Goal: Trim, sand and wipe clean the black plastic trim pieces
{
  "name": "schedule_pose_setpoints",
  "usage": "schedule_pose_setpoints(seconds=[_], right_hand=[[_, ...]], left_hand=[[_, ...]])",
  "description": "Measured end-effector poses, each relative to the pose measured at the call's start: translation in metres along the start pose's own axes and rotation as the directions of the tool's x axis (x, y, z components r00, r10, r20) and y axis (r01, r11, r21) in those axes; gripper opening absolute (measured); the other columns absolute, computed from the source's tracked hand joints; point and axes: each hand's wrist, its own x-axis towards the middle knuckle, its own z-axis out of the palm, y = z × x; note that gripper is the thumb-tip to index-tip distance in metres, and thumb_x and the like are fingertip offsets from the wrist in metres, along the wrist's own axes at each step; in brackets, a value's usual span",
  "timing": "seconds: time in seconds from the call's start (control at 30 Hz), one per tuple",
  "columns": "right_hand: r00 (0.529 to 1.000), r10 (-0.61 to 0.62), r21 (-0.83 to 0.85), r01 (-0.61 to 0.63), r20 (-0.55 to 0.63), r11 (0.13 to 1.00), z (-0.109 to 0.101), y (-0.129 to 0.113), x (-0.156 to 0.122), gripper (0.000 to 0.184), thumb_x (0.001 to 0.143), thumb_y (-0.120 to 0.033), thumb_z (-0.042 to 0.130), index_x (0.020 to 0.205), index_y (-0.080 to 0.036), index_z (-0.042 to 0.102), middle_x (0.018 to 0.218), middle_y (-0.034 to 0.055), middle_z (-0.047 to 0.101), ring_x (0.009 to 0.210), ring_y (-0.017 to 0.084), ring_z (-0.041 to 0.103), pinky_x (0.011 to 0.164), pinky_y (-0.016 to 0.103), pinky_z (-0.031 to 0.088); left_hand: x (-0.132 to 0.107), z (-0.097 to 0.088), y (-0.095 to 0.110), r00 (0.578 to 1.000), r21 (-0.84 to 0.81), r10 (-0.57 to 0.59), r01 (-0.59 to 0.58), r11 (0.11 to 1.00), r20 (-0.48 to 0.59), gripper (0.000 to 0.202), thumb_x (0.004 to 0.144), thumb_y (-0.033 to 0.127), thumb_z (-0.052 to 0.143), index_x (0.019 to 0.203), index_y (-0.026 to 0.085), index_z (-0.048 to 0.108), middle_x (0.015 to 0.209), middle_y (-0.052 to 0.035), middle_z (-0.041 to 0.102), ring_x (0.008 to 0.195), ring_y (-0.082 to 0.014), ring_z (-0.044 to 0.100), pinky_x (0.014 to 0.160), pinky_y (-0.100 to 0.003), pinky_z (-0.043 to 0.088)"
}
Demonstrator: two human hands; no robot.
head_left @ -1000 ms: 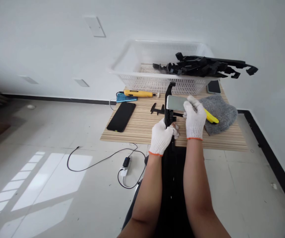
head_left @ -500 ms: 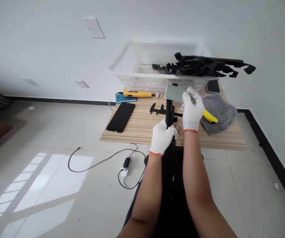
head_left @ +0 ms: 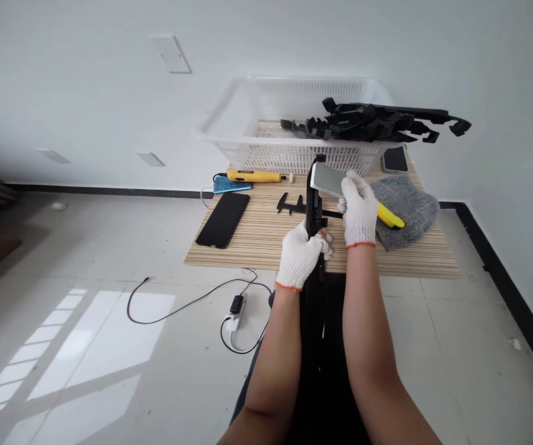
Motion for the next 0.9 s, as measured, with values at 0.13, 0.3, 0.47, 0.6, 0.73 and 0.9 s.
schedule_pose_setpoints(seconds=[0.13, 0.3, 0.47, 0.6, 0.73, 0.9], right_hand=[[0.993, 0.089, 0.082, -0.096, 0.082, 0.992, 0.005, 0.003, 0.004, 0.041, 0.078, -0.040, 0.078, 0.114, -0.023, 0.070, 0.086, -0.0018, 0.066, 0.051, 0.004, 0.044, 0.044, 0.017, 0.039], [0.995, 0.070, 0.098, -0.076, 0.064, 0.992, 0.003, 0.010, 0.004, 0.039, 0.081, -0.043, 0.076, 0.116, -0.027, 0.071, 0.087, -0.0027, 0.065, 0.053, 0.004, 0.042, 0.046, 0.017, 0.037], [0.993, 0.098, 0.067, -0.103, 0.071, 0.992, 0.000, 0.014, 0.004, 0.045, 0.083, -0.050, 0.074, 0.123, -0.030, 0.069, 0.087, -0.0027, 0.066, 0.053, 0.005, 0.045, 0.045, 0.018, 0.037], [0.992, 0.091, 0.063, -0.096, 0.083, 0.993, 0.002, 0.009, 0.003, 0.046, 0.080, -0.046, 0.077, 0.122, -0.028, 0.070, 0.092, -0.0017, 0.068, 0.052, 0.004, 0.043, 0.046, 0.018, 0.039], [0.997, 0.074, -0.008, -0.073, 0.036, 0.997, -0.003, 0.002, -0.003, 0.044, 0.080, -0.045, 0.077, 0.118, -0.024, 0.072, 0.085, -0.0016, 0.066, 0.052, 0.004, 0.043, 0.046, 0.018, 0.039], [0.997, 0.071, -0.107, -0.072, -0.014, 0.992, -0.016, -0.007, -0.016, 0.043, 0.081, -0.045, 0.073, 0.118, -0.023, 0.073, 0.081, -0.0018, 0.065, 0.054, 0.006, 0.046, 0.046, 0.019, 0.039]], left_hand=[[0.000, 0.001, 0.001, 1.000, -0.008, -0.008, 0.008, 1.000, 0.003, 0.021, 0.060, 0.011, 0.056, 0.078, 0.019, 0.055, 0.065, 0.0034, 0.061, 0.044, -0.0111, 0.055, 0.043, -0.025, 0.045], [-0.001, 0.000, 0.002, 1.000, 0.013, -0.006, 0.006, 1.000, 0.009, 0.021, 0.060, 0.011, 0.057, 0.079, 0.019, 0.056, 0.066, 0.0028, 0.062, 0.045, -0.0114, 0.056, 0.043, -0.025, 0.046], [-0.003, 0.000, 0.004, 1.000, 0.016, -0.012, 0.013, 1.000, -0.006, 0.021, 0.059, 0.011, 0.058, 0.079, 0.019, 0.056, 0.066, 0.0027, 0.062, 0.045, -0.0116, 0.057, 0.044, -0.025, 0.047], [-0.002, 0.001, 0.004, 1.000, 0.015, -0.021, 0.022, 1.000, -0.007, 0.020, 0.059, 0.012, 0.058, 0.077, 0.019, 0.054, 0.064, 0.0026, 0.061, 0.044, -0.0119, 0.057, 0.042, -0.024, 0.046], [0.000, 0.000, 0.001, 1.000, 0.043, -0.018, 0.018, 0.999, -0.014, 0.020, 0.061, 0.013, 0.058, 0.079, 0.019, 0.057, 0.067, 0.0016, 0.064, 0.046, -0.0125, 0.059, 0.044, -0.026, 0.048], [-0.001, -0.001, 0.001, 1.000, 0.023, -0.019, 0.020, 1.000, -0.007, 0.019, 0.061, 0.013, 0.059, 0.080, 0.019, 0.056, 0.066, 0.0019, 0.063, 0.045, -0.0117, 0.057, 0.043, -0.025, 0.047]])
